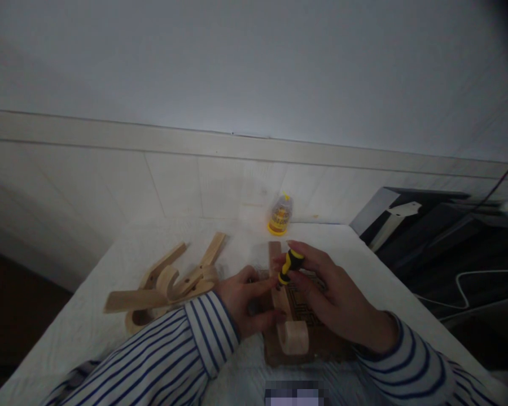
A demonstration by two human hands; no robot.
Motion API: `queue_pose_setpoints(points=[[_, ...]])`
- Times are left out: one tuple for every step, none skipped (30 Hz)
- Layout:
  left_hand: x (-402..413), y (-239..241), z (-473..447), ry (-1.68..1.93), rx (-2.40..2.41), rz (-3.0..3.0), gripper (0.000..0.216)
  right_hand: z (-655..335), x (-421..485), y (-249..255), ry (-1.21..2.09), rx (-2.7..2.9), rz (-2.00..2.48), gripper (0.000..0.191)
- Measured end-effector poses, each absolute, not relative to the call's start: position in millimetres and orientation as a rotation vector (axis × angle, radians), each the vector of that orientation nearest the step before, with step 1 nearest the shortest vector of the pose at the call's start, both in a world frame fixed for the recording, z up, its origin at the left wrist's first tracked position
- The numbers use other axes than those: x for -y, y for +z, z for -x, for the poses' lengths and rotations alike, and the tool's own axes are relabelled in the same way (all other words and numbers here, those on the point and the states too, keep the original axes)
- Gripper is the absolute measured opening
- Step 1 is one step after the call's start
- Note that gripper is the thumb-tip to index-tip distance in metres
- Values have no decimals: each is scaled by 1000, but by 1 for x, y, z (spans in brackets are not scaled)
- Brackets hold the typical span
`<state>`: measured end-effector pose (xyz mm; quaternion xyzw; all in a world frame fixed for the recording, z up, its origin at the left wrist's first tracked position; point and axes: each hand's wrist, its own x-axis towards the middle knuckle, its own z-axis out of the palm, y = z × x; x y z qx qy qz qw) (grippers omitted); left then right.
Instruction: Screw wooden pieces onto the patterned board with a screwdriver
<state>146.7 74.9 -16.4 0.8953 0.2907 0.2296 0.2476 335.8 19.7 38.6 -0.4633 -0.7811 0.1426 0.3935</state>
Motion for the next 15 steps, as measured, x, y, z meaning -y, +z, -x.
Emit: queue_pose_setpoints(points=[[-75,-16,-147,620,-798,-2440,59,-336,-20,39,350,1989,1182,49],[-75,-16,-147,615,-803,-2438,59,-336,-20,39,337,1998,1185,49],[-75,-16,-147,613,-803,-2437,59,-337,-20,39,327,2008,1184,48],[-75,-16,-147,613,-802,-2434,58,-337,-20,40,317,2017,1181,48],[-75,-16,-146,614,-799,-2431,58,-337,-20,40,309,2025,1180,48],[-75,-16,-146,614,-795,-2427,58,-337,-21,41,299,2031,1181,48],[-75,-16,-146,612,-792,-2423,58,-336,-21,41,287,2035,1182,47],[-74,-16,-146,609,-792,-2421,58,-336,-21,42,280,2038,1182,47],[-74,-16,-146,604,-795,-2421,58,-336,-21,42,275,2041,1179,47],[-74,-16,-146,600,-800,-2422,58,-336,-21,42,269,2041,1175,47],[-74,-16,-146,597,-802,-2424,58,-335,-21,42,263,2038,1169,47],[-74,-15,-146,595,-805,-2425,58,-335,-21,41,258,2035,1163,47],[-74,-15,-146,592,-807,-2423,58,-335,-22,41,255,2030,1157,47],[-74,-15,-146,587,-806,-2421,59,-335,-22,40,252,2025,1155,46],[-74,-15,-146,581,-804,-2419,59,-336,-22,40,251,2022,1155,47]])
